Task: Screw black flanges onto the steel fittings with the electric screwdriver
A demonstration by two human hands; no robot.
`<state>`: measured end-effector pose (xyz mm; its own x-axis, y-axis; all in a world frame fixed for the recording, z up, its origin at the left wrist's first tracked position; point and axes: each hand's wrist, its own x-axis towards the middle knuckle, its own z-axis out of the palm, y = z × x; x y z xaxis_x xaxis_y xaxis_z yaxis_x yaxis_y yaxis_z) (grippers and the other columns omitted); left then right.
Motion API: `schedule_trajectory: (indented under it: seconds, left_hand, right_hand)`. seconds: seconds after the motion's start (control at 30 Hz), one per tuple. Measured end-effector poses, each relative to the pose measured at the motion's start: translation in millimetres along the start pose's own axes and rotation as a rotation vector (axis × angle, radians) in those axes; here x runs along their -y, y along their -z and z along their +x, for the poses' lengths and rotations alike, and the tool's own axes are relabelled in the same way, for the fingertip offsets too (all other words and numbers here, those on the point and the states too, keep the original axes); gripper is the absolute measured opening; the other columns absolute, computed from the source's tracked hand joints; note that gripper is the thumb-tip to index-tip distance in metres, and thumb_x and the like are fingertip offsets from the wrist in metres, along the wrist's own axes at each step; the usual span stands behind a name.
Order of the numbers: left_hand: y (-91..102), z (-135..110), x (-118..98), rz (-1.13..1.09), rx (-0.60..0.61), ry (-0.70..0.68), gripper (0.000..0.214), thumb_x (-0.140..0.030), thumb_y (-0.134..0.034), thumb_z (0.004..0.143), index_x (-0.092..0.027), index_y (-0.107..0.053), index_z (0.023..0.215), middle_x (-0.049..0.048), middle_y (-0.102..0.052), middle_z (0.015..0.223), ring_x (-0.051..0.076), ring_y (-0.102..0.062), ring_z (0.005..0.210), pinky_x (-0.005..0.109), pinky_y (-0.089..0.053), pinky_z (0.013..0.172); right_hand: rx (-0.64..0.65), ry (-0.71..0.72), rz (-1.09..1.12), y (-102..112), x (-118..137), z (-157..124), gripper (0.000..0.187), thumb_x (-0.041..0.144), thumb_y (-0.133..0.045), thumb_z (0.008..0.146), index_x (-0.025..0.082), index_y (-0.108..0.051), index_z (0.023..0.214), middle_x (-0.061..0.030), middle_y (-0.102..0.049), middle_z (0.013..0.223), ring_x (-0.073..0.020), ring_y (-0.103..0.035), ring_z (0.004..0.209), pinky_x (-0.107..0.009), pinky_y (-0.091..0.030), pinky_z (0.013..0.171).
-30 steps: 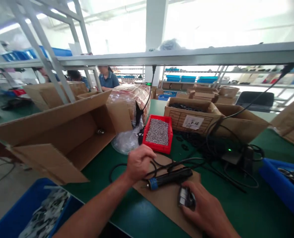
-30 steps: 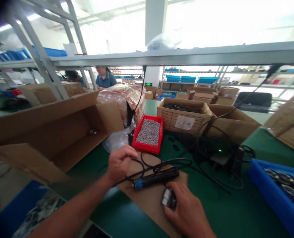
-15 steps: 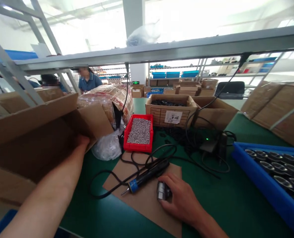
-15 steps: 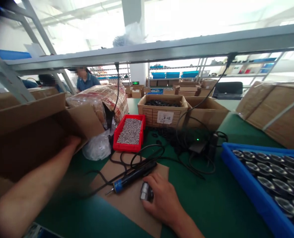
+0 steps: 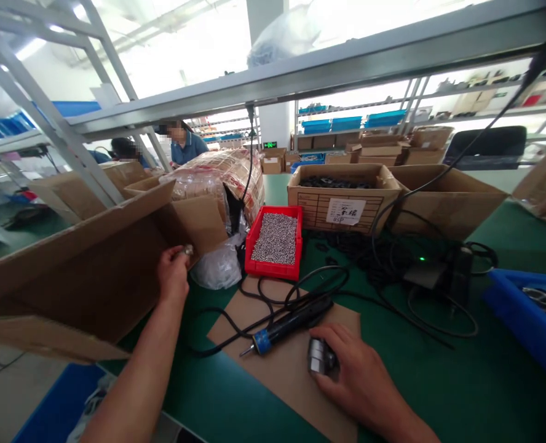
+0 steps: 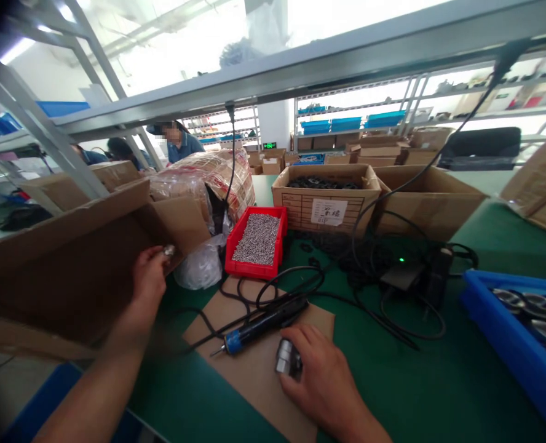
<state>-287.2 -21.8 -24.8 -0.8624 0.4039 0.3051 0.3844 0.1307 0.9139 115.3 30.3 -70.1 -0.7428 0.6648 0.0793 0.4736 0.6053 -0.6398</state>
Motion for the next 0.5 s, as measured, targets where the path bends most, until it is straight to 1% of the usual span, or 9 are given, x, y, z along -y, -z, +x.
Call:
schedule_trajectory:
  seconds: [0.07, 0.1, 0.17, 0.2, 0.27, 0.33, 0.4, 0.47, 0.5]
  left_hand:
    - [0.3, -43, 5, -0.010, 0.106, -0.027, 0.034, -0.015, -0.057, 0.080, -0.015, -0.055, 0.114, 0.0119, -0.057, 0.130, 0.023, -0.054, 0.119, 0.043, -0.039, 0.108]
    - [0.3, -65, 7, -0.007, 0.218, -0.050, 0.030, -0.014, -0.060, 0.076, -0.016, -0.060, 0.106, 0.0096, -0.059, 0.129, 0.023, -0.055, 0.120, 0.041, -0.038, 0.110]
    - [-1.2, -102, 10, 0.070, 0.474, -0.159, 0.027, -0.013, -0.058, 0.076, -0.020, -0.063, 0.101, 0.0067, -0.059, 0.130, 0.023, -0.054, 0.123, 0.042, -0.036, 0.111]
    - [-2.8, -115, 11, 0.123, 0.578, -0.223, 0.025, -0.013, -0.056, 0.077, -0.021, -0.063, 0.100, 0.0064, -0.059, 0.131, 0.023, -0.053, 0.124, 0.043, -0.037, 0.111]
    - [-6.4, -128, 12, 0.216, 0.708, -0.341, 0.025, -0.011, -0.051, 0.081, -0.022, -0.062, 0.101, 0.0072, -0.055, 0.134, 0.023, -0.050, 0.127, 0.045, -0.036, 0.111]
    - [-7.4, -130, 11, 0.268, 0.761, -0.397, 0.025, -0.009, -0.048, 0.083, -0.022, -0.061, 0.101, 0.0079, -0.053, 0.136, 0.022, -0.048, 0.129, 0.045, -0.037, 0.111]
    - [-1.1, -128, 6, 0.325, 0.777, -0.425, 0.033, -0.008, -0.049, 0.082, -0.023, -0.060, 0.109, 0.0076, -0.049, 0.141, 0.022, -0.044, 0.133, 0.046, -0.035, 0.114]
    - [15.8, -131, -3, 0.380, 0.703, -0.454, 0.038, -0.009, -0.052, 0.084, -0.025, -0.057, 0.118, 0.0068, -0.047, 0.143, 0.022, -0.044, 0.134, 0.045, -0.035, 0.114]
    - [28.3, -134, -7, 0.395, 0.612, -0.480, 0.037, -0.011, -0.053, 0.085, -0.026, -0.056, 0.119, 0.0070, -0.049, 0.140, 0.022, -0.046, 0.131, 0.044, -0.038, 0.112]
  right_hand:
    - [0.001, 0.007, -0.012, -1, 1, -1, 0.046, 0.022, -0.058, 0.071, 0.027, -0.057, 0.117, -0.0044, -0.061, 0.119, -0.0223, -0.058, 0.109, -0.039, -0.047, 0.094]
    - [0.000, 0.011, -0.019, -1, 1, -1, 0.046, 0.022, -0.058, 0.072, 0.026, -0.057, 0.117, -0.0046, -0.061, 0.119, -0.0224, -0.058, 0.109, -0.039, -0.047, 0.094]
    - [-0.006, 0.018, -0.036, -1, 2, -2, 0.046, 0.022, -0.058, 0.072, 0.026, -0.057, 0.118, -0.0051, -0.062, 0.119, -0.0229, -0.058, 0.109, -0.039, -0.047, 0.094]
    - [-0.008, 0.020, -0.045, -1, 3, -2, 0.046, 0.023, -0.058, 0.073, 0.026, -0.057, 0.118, -0.0054, -0.062, 0.119, -0.0232, -0.058, 0.109, -0.039, -0.047, 0.094]
    - [-0.007, 0.022, -0.064, -1, 3, -3, 0.045, 0.025, -0.058, 0.073, 0.025, -0.056, 0.119, -0.0061, -0.062, 0.119, -0.0236, -0.058, 0.111, -0.040, -0.048, 0.094]
    - [-0.003, 0.025, -0.078, -1, 4, -4, 0.045, 0.026, -0.058, 0.074, 0.024, -0.056, 0.119, -0.0067, -0.062, 0.119, -0.0238, -0.058, 0.112, -0.040, -0.047, 0.096]
    - [0.000, 0.028, -0.093, -1, 5, -4, 0.046, 0.028, -0.058, 0.075, 0.024, -0.057, 0.120, -0.0068, -0.062, 0.121, -0.0240, -0.058, 0.113, -0.040, -0.048, 0.096]
    - [0.002, 0.023, -0.115, -1, 7, -3, 0.046, 0.030, -0.058, 0.075, 0.025, -0.057, 0.121, -0.0064, -0.063, 0.123, -0.0244, -0.059, 0.114, -0.039, -0.050, 0.096]
    - [-0.005, 0.017, -0.131, -2, 8, -3, 0.046, 0.031, -0.058, 0.075, 0.026, -0.058, 0.121, -0.0060, -0.063, 0.123, -0.0246, -0.060, 0.113, -0.039, -0.051, 0.095]
